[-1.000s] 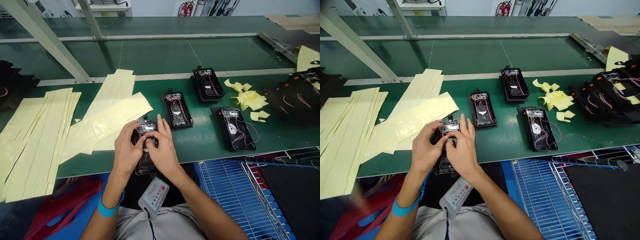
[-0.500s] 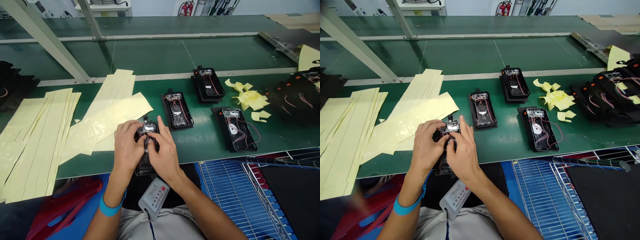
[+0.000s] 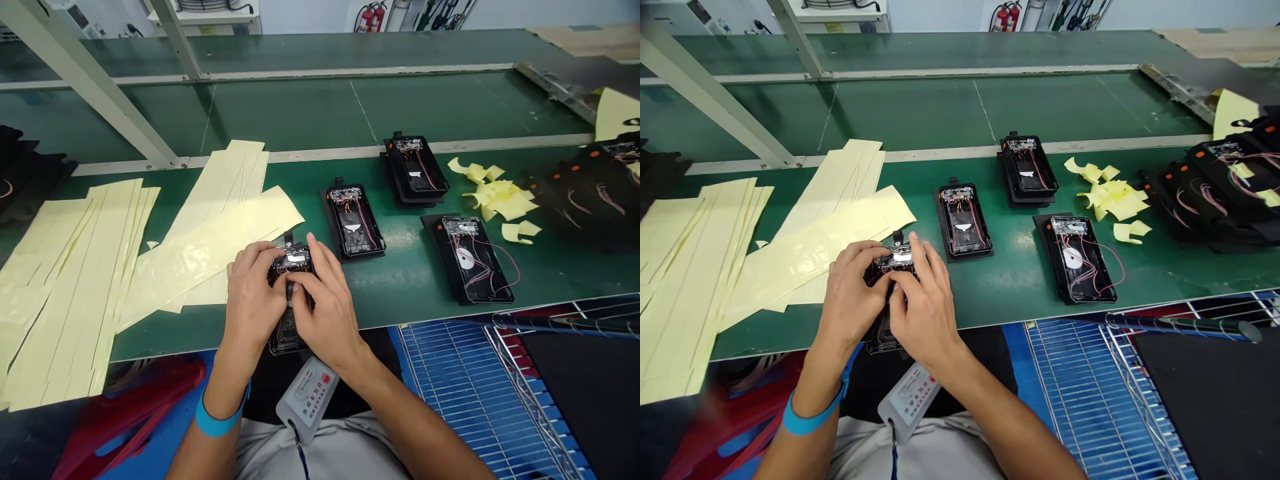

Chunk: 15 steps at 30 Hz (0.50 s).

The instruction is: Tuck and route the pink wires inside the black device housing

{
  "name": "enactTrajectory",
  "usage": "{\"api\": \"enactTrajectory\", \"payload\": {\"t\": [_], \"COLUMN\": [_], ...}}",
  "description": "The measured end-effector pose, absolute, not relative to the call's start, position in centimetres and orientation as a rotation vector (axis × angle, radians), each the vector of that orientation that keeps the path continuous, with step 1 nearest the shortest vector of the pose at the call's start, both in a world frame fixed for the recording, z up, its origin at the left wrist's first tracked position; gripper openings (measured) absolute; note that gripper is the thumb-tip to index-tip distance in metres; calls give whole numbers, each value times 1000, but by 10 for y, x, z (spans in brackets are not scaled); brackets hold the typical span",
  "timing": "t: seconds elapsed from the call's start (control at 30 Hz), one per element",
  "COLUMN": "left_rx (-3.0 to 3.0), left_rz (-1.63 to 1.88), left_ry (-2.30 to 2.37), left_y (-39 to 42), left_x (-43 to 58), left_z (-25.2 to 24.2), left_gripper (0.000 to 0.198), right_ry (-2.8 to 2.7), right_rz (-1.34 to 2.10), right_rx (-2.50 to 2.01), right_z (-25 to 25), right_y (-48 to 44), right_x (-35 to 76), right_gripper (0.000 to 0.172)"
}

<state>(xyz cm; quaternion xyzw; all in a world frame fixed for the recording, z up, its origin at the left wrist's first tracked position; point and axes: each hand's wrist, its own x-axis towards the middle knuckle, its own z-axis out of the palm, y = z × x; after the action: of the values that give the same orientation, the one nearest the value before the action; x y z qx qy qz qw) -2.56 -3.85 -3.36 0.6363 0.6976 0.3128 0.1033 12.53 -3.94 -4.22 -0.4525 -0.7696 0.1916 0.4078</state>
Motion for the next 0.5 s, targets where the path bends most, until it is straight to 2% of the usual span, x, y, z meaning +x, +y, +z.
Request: {"api": "enactTrajectory", "payload": {"t": [0.5], "left_rx": [1847], "left_rz": [964], "left_ry": [1899], "left_y": [-51], "left_x": [-37], "left_z": [-29], "left_gripper": [42], "right_ry": [-2090], "right_rz": [473], "right_rx": [-1173], "right_z": [-40], "right_y": [-42], "right_x": [128], "right_gripper": [30]}}
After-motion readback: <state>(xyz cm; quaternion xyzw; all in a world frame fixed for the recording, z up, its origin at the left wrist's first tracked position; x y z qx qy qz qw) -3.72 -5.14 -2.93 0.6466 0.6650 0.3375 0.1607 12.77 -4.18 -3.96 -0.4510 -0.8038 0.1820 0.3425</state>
